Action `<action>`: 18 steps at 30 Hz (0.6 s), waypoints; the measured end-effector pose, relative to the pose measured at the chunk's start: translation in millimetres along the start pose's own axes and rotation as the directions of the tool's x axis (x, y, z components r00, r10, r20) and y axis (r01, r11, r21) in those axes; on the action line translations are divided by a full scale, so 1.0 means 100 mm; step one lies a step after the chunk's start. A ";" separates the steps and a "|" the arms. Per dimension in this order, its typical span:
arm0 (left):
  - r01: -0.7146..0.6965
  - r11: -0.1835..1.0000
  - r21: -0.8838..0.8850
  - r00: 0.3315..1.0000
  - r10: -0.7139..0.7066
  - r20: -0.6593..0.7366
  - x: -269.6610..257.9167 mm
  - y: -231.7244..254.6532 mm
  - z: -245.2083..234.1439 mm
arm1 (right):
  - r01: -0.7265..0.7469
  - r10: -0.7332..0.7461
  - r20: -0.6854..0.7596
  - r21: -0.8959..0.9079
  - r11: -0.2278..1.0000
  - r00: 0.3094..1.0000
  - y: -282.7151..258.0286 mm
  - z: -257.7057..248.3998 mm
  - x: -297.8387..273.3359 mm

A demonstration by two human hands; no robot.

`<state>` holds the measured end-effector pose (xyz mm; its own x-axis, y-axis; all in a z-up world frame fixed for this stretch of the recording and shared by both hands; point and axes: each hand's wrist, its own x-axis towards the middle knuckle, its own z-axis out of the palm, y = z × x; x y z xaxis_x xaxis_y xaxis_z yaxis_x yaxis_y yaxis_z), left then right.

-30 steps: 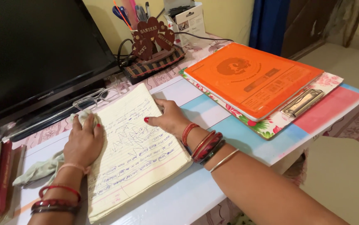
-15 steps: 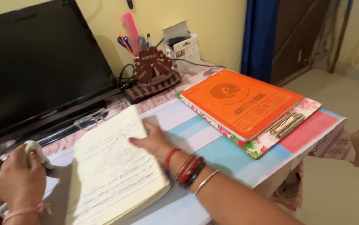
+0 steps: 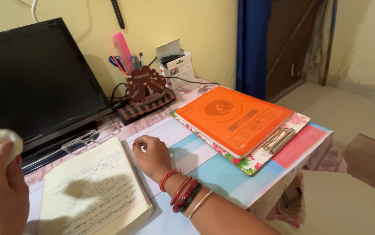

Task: The person cleans a desk surface using a cloth. They wipe the table, move a stack of books aside, and then wipe the surface underneath. They also wipe the covers of several notebooks and a clipboard before placing them back on the desk.

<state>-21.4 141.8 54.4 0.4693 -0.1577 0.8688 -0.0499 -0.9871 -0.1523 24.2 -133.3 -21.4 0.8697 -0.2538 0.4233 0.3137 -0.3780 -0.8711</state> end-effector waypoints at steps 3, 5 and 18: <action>-0.161 0.987 0.011 0.987 0.161 0.012 0.44 0.39 -0.25 | -0.106 0.110 -0.074 0.057 0.993 0.991 0.01 -0.06 0.06; -0.202 0.971 -0.126 0.971 0.216 0.106 0.65 0.77 -0.28 | -0.188 0.196 -0.043 0.143 0.972 0.980 0.01 -0.07 0.06; 0.512 0.508 -0.693 0.768 0.090 0.634 0.10 2.53 1.30 | 0.098 0.294 -0.582 0.548 0.830 0.758 0.51 -0.35 0.52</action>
<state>85.9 -105.7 -36.5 0.9150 -0.1923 0.3548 -0.3956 -0.6013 0.6942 72.0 -197.1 -34.9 0.5302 -0.8216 0.2097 0.5551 0.1494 -0.8183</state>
